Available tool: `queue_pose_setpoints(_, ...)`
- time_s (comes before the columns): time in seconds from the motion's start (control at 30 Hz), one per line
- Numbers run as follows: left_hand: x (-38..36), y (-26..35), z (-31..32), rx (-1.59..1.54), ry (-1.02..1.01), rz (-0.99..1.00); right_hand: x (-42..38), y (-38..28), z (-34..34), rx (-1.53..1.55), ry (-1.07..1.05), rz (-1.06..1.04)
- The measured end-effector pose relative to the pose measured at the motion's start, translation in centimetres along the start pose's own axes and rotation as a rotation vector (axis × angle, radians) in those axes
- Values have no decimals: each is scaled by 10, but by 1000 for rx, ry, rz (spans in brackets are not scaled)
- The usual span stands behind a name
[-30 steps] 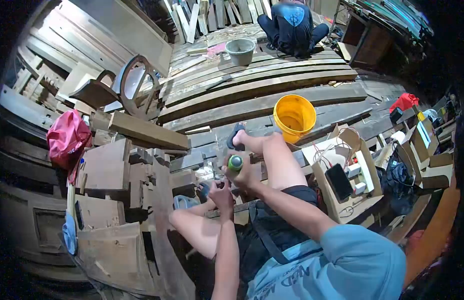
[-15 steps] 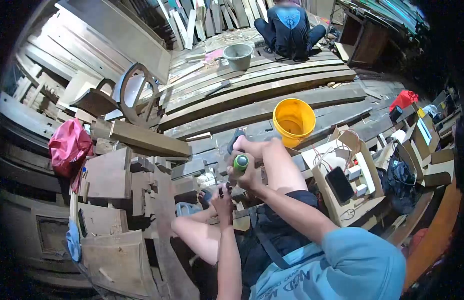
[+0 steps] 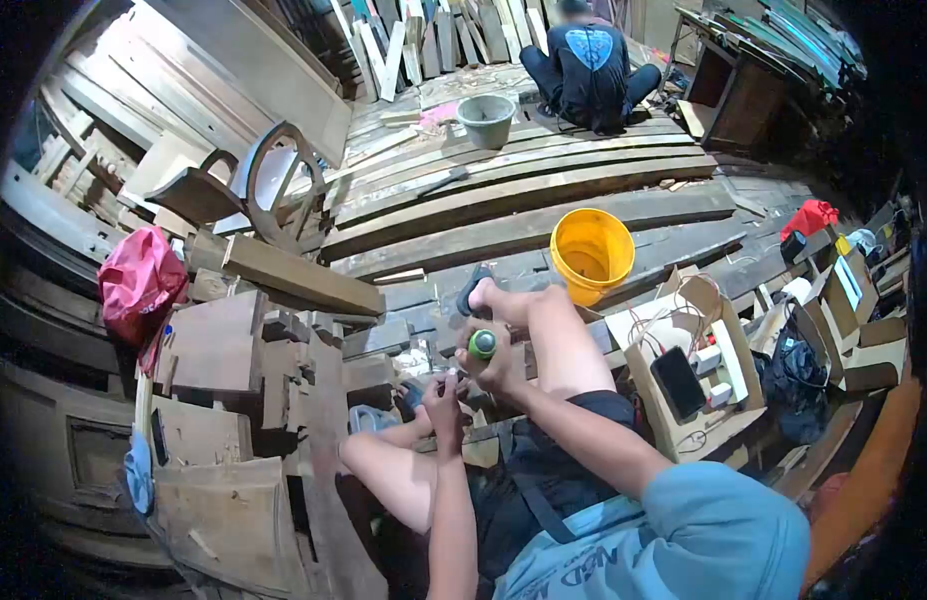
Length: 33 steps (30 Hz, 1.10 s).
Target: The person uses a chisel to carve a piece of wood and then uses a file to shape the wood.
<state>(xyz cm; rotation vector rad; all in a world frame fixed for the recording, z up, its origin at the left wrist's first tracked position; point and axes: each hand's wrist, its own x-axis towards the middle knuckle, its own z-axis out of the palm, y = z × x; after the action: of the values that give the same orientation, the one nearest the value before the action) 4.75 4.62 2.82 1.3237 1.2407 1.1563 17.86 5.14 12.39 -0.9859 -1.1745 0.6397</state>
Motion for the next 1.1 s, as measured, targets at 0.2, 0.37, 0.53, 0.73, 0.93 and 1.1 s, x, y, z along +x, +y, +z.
queue_pose_setpoints(0.2, -1, 13, 3, -44, 13, -88, -1, -7, 3, 1, -21, 10)
queue_pose_setpoints(0.37, 0, 5, 6, -151, 40, -114, 1, 2, 0, -60, 33, -129)
queue_pose_setpoints(0.53, -1, 13, 3, -50, 0, -75, -2, 7, 7, 30, 54, -57)
queue_pose_setpoints(0.73, -4, 13, 1, -53, 25, -76, -6, 0, 4, -9, -21, 16)
queue_pose_setpoints(0.93, -2, 10, 0, -39, 7, -121, 0, -10, 4, -27, -29, -71)
queue_pose_setpoints(1.1, 0, 14, -1, -111, -60, -148, -10, 17, 4, -18, -53, 10)
